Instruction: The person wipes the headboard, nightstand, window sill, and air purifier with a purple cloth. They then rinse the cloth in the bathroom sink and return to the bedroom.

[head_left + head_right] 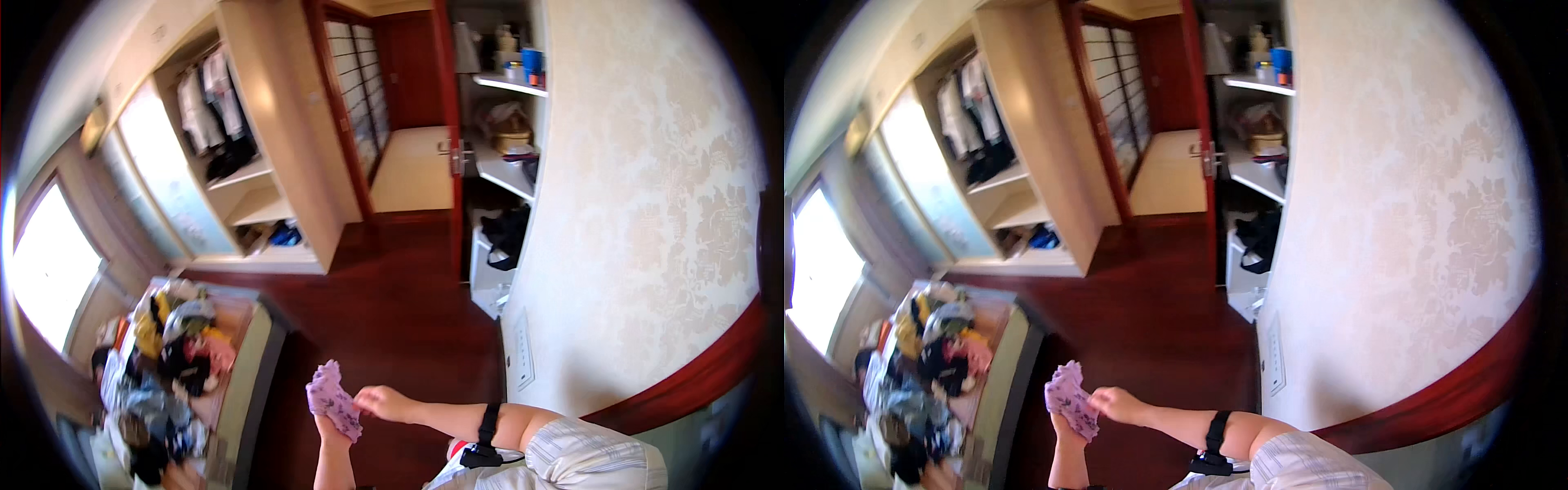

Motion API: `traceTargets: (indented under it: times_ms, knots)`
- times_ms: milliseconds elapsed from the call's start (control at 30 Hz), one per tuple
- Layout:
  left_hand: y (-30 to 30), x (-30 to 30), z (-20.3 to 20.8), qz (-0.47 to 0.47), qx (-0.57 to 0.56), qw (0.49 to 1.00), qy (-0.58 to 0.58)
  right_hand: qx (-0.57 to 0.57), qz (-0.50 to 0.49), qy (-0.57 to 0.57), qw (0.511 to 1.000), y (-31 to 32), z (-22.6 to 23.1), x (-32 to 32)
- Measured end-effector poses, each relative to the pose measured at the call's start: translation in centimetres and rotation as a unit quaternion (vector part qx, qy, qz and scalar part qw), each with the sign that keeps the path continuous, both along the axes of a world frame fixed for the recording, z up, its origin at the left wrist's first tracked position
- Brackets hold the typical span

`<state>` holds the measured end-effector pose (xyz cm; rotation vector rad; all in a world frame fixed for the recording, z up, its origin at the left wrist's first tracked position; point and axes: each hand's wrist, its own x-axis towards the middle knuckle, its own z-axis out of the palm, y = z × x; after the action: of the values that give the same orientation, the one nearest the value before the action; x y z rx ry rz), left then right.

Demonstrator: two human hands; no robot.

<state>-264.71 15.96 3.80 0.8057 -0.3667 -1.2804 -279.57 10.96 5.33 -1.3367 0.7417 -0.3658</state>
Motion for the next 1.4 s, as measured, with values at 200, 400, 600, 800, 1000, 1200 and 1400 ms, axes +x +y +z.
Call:
traceTargets:
  times_ms: [200, 400, 600, 800, 1000, 1200, 1400]
  knots:
    - [-16.7, -7.6, 3.5, -0.249, -0.179, 0.572, -0.760, 0.388, -0.285, -0.444, 0.755, -15.6, -3.9, -5.0]
    - [-32.3, -12.1, 6.0, -0.352, -0.243, 0.580, -0.693, -0.096, -0.249, -0.187, 0.946, -28.9, -3.8, -10.3]
    - [-47.0, -16.1, 3.4, -0.397, -0.351, 0.579, -0.620, -0.554, -0.068, 0.557, 0.615, -38.3, -1.7, -17.3]
    - [-61.4, -20.0, 2.8, -0.465, -0.348, 0.577, -0.574, -0.106, -0.520, -0.306, 0.790, -50.4, -7.3, -23.9]
    - [-74.1, -23.4, 3.7, -0.560, -0.334, 0.556, -0.516, -0.105, -0.633, -0.572, 0.511, -56.3, -9.0, -33.5]
    - [-80.2, -28.9, 1.5, -0.605, -0.363, 0.530, -0.471, -0.427, -0.717, 0.357, 0.420, -65.5, -6.4, -37.4]
    - [-85.3, -35.1, 2.2, -0.535, -0.415, 0.592, -0.436, -0.320, -0.542, 0.612, 0.480, -74.9, -5.0, -40.0]
